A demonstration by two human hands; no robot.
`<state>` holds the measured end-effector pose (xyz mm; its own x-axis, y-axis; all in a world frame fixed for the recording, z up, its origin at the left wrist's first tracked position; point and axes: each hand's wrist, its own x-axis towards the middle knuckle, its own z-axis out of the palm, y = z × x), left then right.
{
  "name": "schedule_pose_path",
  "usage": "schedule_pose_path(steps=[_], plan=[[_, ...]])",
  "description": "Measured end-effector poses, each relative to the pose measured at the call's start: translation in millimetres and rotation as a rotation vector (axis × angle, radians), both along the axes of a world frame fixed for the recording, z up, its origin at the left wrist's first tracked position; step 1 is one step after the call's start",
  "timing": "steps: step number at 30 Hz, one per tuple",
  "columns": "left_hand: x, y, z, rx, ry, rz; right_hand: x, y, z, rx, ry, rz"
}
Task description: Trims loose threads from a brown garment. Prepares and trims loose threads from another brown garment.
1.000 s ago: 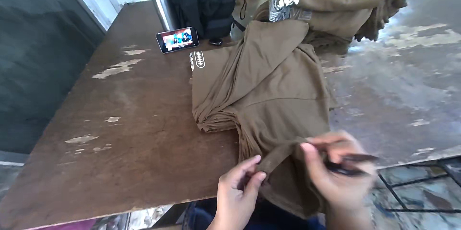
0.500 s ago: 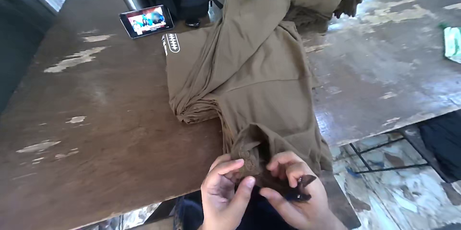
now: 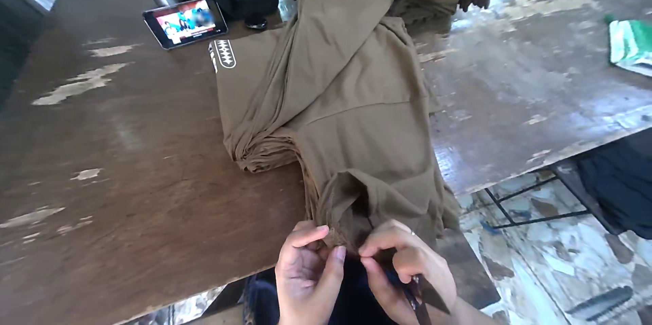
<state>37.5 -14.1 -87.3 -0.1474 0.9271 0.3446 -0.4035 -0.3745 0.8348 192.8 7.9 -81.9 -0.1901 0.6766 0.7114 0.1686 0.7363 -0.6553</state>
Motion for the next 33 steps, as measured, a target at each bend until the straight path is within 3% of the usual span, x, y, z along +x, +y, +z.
schedule_pose_path(steps=[5, 12, 14, 17, 21, 26, 33], plan=[[0, -1, 0, -0.006, -0.007, -0.018, 0, 6, 0, -0.002, -0.037, -0.026], [-2, 3, -6, 0.109, 0.412, 0.124, 2, -8, 1, 0.199, -0.182, 0.026], [-4, 4, -7, 0.115, 0.447, 0.14, 3, -12, 0, 0.234, -0.19, 0.046], [-8, 4, -6, 0.077, 0.318, 0.105, 9, -14, -5, 0.131, -0.187, 0.046], [-13, 4, -6, 0.025, 0.111, 0.037, 32, -8, -7, -0.093, -0.375, -0.025], [-12, 2, -8, 0.005, 0.026, 0.004, 40, -5, -4, -0.043, -0.63, -0.094], [-13, 1, -6, 0.012, 0.008, -0.008, 34, -2, -4, 0.01, -0.68, -0.14]])
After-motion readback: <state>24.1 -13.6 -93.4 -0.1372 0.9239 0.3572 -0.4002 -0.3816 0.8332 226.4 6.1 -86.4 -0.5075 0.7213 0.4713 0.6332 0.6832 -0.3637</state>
